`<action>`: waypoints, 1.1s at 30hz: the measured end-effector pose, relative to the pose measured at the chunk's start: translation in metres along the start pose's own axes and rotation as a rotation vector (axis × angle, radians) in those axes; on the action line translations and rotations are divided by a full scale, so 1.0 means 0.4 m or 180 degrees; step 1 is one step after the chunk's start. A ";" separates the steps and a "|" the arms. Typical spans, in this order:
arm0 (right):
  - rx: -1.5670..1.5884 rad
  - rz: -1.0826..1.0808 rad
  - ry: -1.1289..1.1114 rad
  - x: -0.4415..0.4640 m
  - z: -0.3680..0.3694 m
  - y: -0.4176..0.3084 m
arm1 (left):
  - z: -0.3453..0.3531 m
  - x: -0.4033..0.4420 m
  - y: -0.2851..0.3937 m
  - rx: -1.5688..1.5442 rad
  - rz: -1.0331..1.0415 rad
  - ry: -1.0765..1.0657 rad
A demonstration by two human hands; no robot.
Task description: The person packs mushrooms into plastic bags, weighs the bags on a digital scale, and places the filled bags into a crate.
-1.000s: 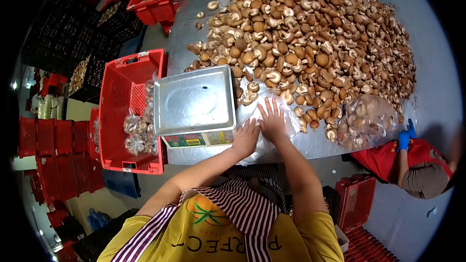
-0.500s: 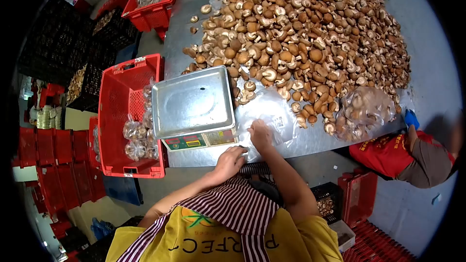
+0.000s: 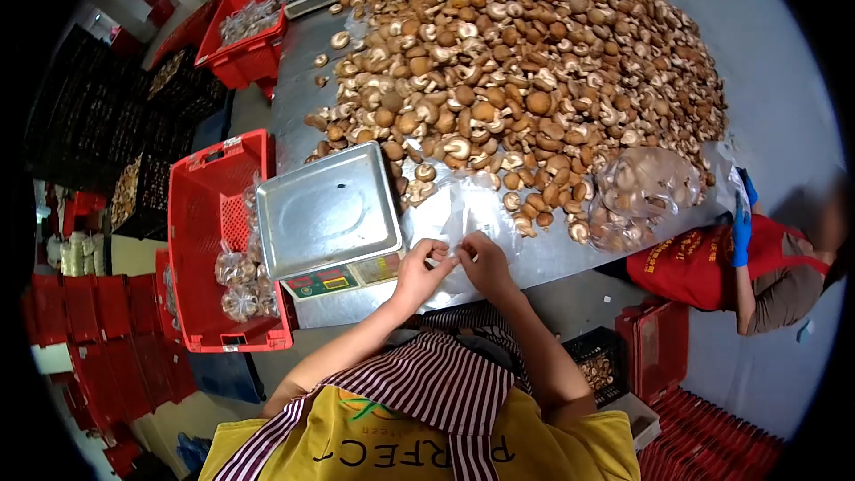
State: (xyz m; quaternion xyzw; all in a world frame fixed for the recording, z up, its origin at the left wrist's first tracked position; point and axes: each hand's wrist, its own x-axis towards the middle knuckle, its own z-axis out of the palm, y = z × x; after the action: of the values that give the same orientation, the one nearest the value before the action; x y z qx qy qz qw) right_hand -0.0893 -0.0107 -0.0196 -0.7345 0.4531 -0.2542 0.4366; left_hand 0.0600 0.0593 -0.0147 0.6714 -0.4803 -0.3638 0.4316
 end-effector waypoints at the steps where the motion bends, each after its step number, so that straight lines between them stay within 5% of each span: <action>1: 0.0036 0.0096 -0.0026 -0.006 -0.011 -0.014 | 0.011 0.015 0.005 -0.0026 0.0094 0.0006; 7: -0.0107 -0.0118 0.0354 -0.031 -0.083 0.069 | 0.036 0.061 -0.025 0.0163 0.0195 -0.0119; 12: 0.0579 0.0695 0.0472 -0.039 -0.209 0.062 | 0.052 0.084 -0.044 -0.0434 -0.0511 -0.0179; 16: 0.0466 0.0026 0.0352 -0.028 -0.212 0.059 | 0.104 0.097 0.131 -0.0744 0.0056 -0.0531; 18: 0.0506 0.0054 0.0218 -0.022 -0.231 0.031 | 0.124 0.109 0.158 -0.0107 0.0465 -0.0595; 22: 0.0437 0.0190 0.0182 -0.021 -0.249 0.065 | 0.137 0.124 0.128 -0.0100 0.0360 -0.0413; 24: 0.1715 0.0738 0.0505 -0.017 -0.275 0.108 | 0.140 0.136 0.081 -0.0113 0.0427 -0.0266; 25: 0.3419 0.1444 0.0787 -0.010 -0.303 0.105 | 0.141 0.141 0.047 -0.0213 0.0084 -0.0090; 26: 0.3423 0.1444 0.0779 -0.012 -0.342 0.098 | 0.141 0.145 0.003 -0.0312 -0.0263 0.0086; 28: 0.5549 0.1622 0.1570 -0.015 -0.440 0.034 | 0.138 0.156 -0.103 -0.0213 -0.0411 0.0391; 31: 0.5445 0.1572 0.0961 -0.049 -0.473 0.110 | 0.160 0.158 -0.119 -0.0279 -0.0899 -0.0173; 33: 0.4844 0.1434 0.0788 -0.065 -0.482 0.161 | 0.176 0.160 -0.033 0.0517 0.0645 -0.0348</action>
State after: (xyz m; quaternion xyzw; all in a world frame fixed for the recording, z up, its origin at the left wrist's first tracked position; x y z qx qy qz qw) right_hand -0.2782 -0.0802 0.0192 -0.0928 0.3379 -0.4788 0.8050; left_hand 0.0182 -0.0161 -0.0575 0.6314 -0.5963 -0.3143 0.3835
